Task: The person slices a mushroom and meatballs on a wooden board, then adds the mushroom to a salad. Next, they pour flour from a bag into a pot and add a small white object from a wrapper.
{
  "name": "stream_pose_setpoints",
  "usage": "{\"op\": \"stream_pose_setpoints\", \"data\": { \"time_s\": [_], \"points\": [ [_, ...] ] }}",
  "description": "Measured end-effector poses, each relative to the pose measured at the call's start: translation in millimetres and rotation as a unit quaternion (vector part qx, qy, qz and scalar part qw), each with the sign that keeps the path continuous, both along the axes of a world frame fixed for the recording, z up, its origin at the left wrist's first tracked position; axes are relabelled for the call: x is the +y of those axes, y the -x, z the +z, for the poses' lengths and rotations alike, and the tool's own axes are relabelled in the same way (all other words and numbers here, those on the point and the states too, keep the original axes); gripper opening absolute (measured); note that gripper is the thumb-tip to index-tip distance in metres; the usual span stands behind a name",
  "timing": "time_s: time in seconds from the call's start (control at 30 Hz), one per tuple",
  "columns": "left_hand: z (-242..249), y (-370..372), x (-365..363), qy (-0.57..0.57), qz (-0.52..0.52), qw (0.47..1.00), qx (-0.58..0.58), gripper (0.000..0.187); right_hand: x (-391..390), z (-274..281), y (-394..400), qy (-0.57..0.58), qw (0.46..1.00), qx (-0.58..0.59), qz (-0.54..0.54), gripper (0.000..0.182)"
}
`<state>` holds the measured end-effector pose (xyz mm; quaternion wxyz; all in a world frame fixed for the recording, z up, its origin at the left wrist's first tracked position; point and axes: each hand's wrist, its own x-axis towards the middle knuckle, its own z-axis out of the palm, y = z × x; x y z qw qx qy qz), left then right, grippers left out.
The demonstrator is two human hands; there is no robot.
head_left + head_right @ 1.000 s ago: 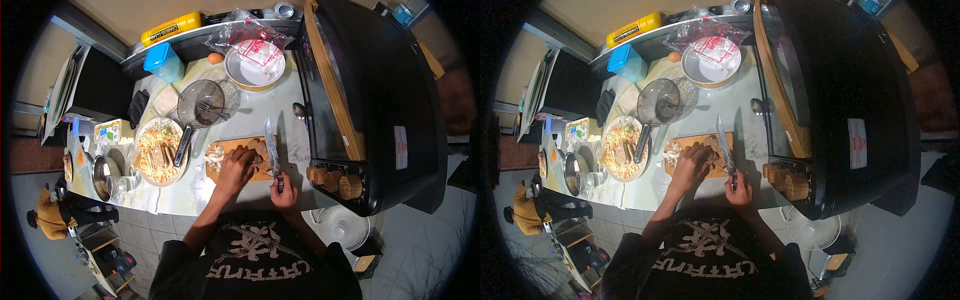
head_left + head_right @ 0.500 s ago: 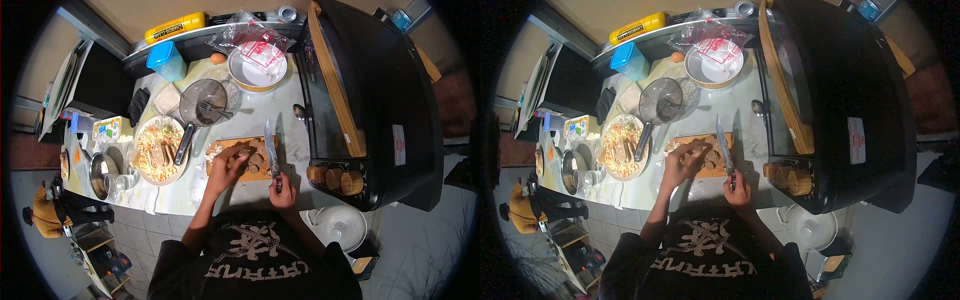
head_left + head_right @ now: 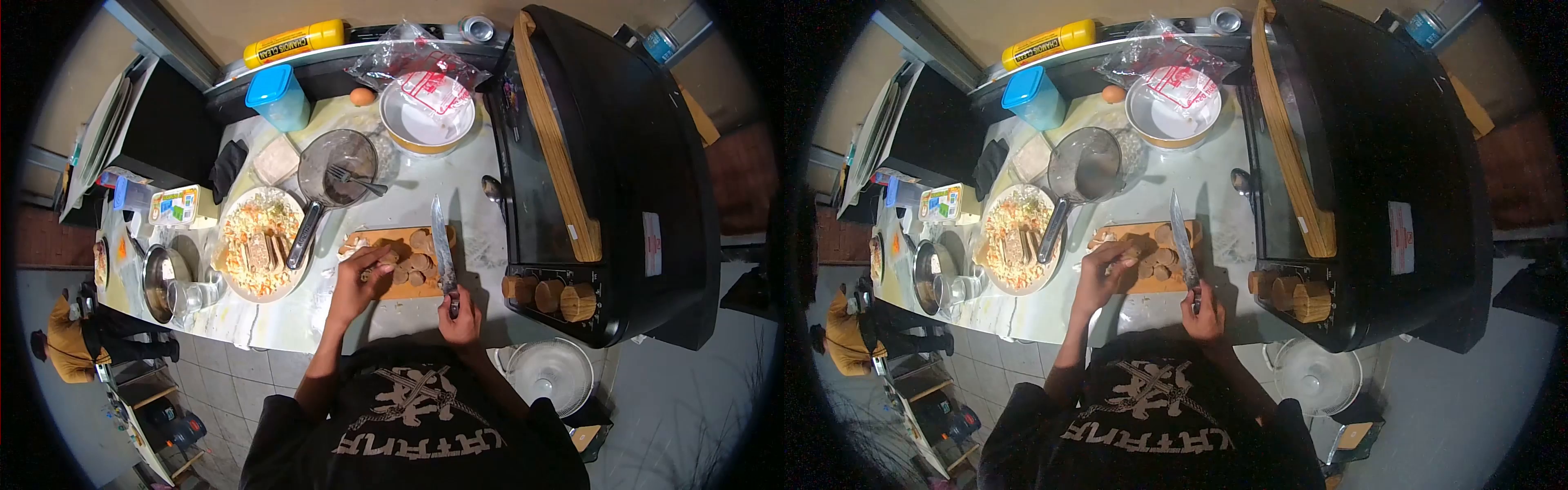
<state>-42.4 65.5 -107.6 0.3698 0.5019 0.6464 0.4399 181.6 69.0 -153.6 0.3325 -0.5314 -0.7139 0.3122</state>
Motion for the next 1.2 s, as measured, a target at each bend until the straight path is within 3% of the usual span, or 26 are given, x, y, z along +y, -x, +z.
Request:
{"op": "stream_pose_setpoints", "data": {
  "time_s": [0.03,0.1,0.17,0.3,0.53,0.73,0.9,1.03,1.2],
  "points": [
    [3,-2,1,0.001,-0.029,0.996,0.086,0.035,-1,0,1,0.000,1.000,0.004,0.000,0.034],
    [10,-14,4,-0.012,-0.025,0.996,0.084,0.037,-2,0,2,-0.004,1.000,-0.002,0.001,0.034],
    [8,-21,6,-0.062,-0.046,0.969,0.237,0.035,-2,-2,1,-0.010,1.000,-0.009,-0.002,0.034],
    [-6,-28,14,-0.087,-0.071,0.953,0.280,0.040,-2,-4,1,-0.016,1.000,0.001,-0.012,0.034],
    [-13,-37,21,-0.096,-0.049,0.961,0.255,0.035,-2,-2,4,-0.029,0.999,0.007,-0.037,0.032],
    [-9,-38,19,-0.061,-0.066,0.948,0.305,0.036,-1,-4,2,-0.055,0.998,-0.004,-0.028,0.035],
    [7,-25,16,-0.081,-0.002,0.960,0.269,0.030,-5,-3,3,-0.010,0.999,-0.006,-0.042,0.034],
    [3,0,10,-0.018,0.034,0.968,0.249,0.021,-8,-11,2,-0.014,0.999,-0.009,-0.046,0.033],
    [11,3,13,0.017,-0.016,0.966,0.257,0.024,-4,-5,3,-0.004,1.000,-0.001,-0.031,0.034]
  ]
}}
